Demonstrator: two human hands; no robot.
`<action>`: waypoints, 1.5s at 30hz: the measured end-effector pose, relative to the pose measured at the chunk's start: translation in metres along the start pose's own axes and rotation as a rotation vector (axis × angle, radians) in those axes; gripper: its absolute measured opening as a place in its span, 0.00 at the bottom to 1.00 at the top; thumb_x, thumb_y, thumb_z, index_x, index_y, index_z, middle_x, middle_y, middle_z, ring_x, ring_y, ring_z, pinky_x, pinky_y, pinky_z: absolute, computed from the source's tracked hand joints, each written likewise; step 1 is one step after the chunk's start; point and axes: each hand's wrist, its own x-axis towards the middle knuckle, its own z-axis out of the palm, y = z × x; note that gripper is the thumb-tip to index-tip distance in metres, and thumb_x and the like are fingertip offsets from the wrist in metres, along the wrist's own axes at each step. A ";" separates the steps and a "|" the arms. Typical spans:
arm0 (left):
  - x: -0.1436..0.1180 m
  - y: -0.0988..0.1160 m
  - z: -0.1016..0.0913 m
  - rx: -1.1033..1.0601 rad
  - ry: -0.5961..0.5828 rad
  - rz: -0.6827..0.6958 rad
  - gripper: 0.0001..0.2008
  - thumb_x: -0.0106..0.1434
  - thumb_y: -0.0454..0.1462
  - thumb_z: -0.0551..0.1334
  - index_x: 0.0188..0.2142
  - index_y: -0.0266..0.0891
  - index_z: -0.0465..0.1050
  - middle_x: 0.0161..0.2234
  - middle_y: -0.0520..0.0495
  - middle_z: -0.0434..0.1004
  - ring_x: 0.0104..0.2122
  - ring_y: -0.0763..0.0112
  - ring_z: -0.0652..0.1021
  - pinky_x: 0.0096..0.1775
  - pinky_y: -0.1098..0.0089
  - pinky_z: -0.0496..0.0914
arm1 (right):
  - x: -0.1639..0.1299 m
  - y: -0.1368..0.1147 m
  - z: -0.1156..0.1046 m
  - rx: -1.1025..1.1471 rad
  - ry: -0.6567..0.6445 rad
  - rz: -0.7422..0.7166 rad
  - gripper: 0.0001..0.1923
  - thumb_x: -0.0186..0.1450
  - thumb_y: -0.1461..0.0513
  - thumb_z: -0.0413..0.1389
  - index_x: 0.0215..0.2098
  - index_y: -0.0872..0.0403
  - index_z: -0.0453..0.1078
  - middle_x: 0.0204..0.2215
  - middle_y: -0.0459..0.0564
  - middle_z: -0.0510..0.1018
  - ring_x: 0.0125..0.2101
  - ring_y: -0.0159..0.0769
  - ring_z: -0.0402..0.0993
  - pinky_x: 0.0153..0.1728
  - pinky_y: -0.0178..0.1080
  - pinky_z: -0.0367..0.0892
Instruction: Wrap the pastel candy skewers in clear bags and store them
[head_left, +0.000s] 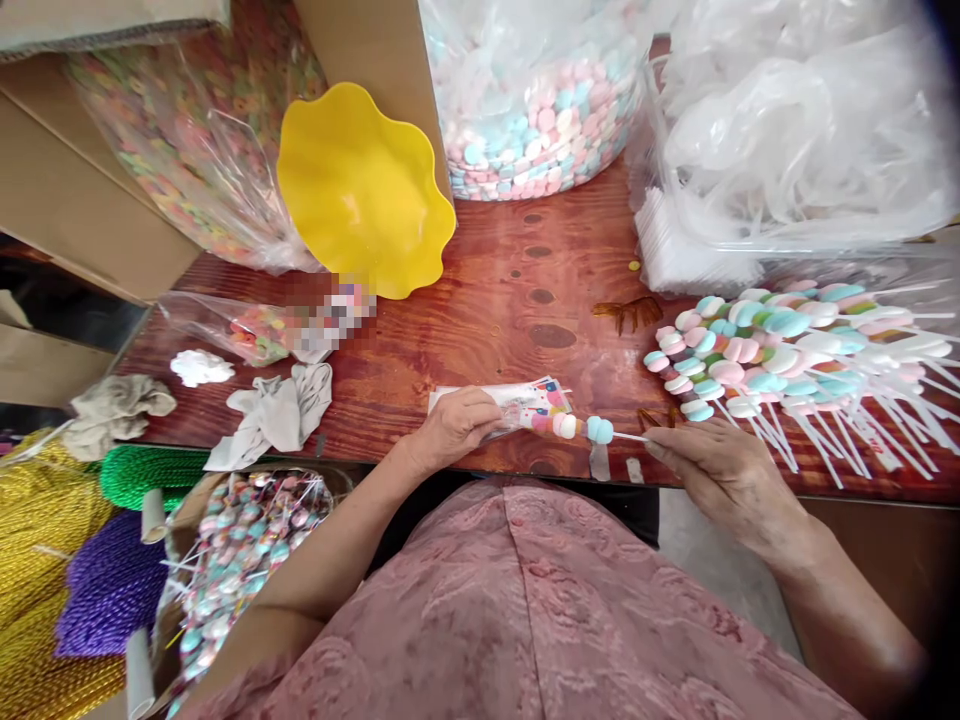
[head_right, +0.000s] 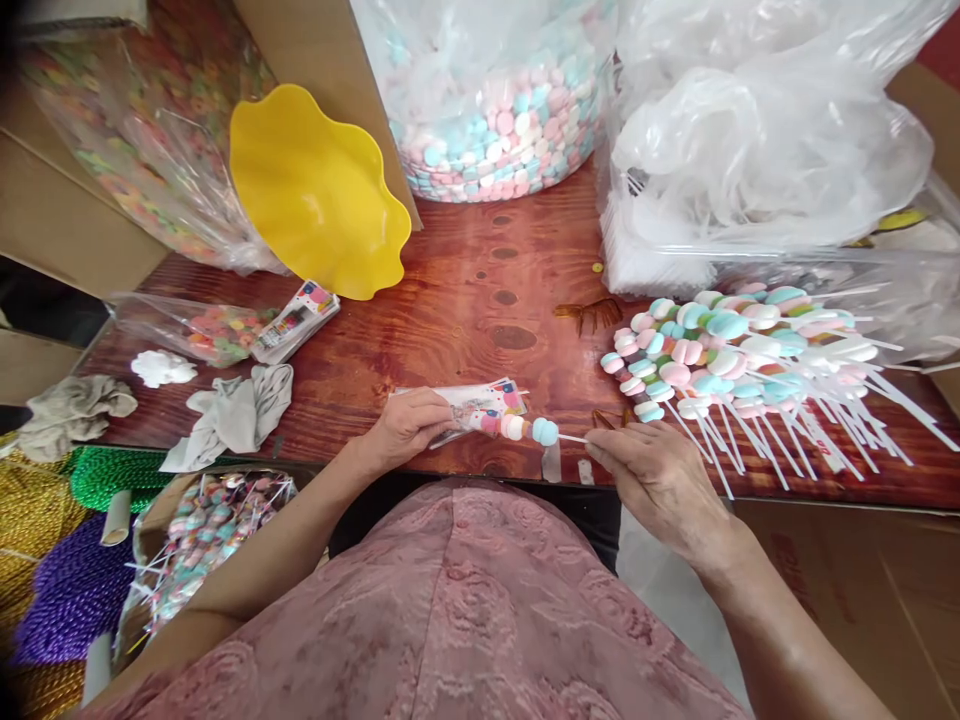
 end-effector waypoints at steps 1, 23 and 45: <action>0.000 0.000 0.001 0.025 -0.017 0.010 0.14 0.70 0.40 0.56 0.36 0.39 0.79 0.33 0.44 0.79 0.34 0.71 0.77 0.38 0.71 0.71 | 0.001 -0.001 0.001 0.063 0.004 0.026 0.09 0.70 0.62 0.51 0.39 0.50 0.74 0.26 0.45 0.78 0.26 0.34 0.72 0.30 0.38 0.63; 0.035 0.033 -0.012 0.132 -0.274 -0.100 0.16 0.67 0.48 0.60 0.42 0.36 0.71 0.37 0.46 0.80 0.35 0.68 0.79 0.34 0.71 0.66 | 0.022 -0.021 0.002 -0.239 0.062 -0.218 0.11 0.63 0.71 0.50 0.40 0.57 0.71 0.24 0.47 0.74 0.27 0.36 0.67 0.33 0.40 0.58; 0.040 0.039 -0.008 0.023 -0.343 -0.286 0.22 0.57 0.54 0.67 0.33 0.37 0.72 0.30 0.50 0.76 0.29 0.70 0.73 0.31 0.71 0.60 | 0.048 -0.036 -0.014 -0.347 -0.102 -0.297 0.11 0.66 0.71 0.47 0.37 0.55 0.71 0.26 0.46 0.77 0.27 0.35 0.70 0.34 0.41 0.53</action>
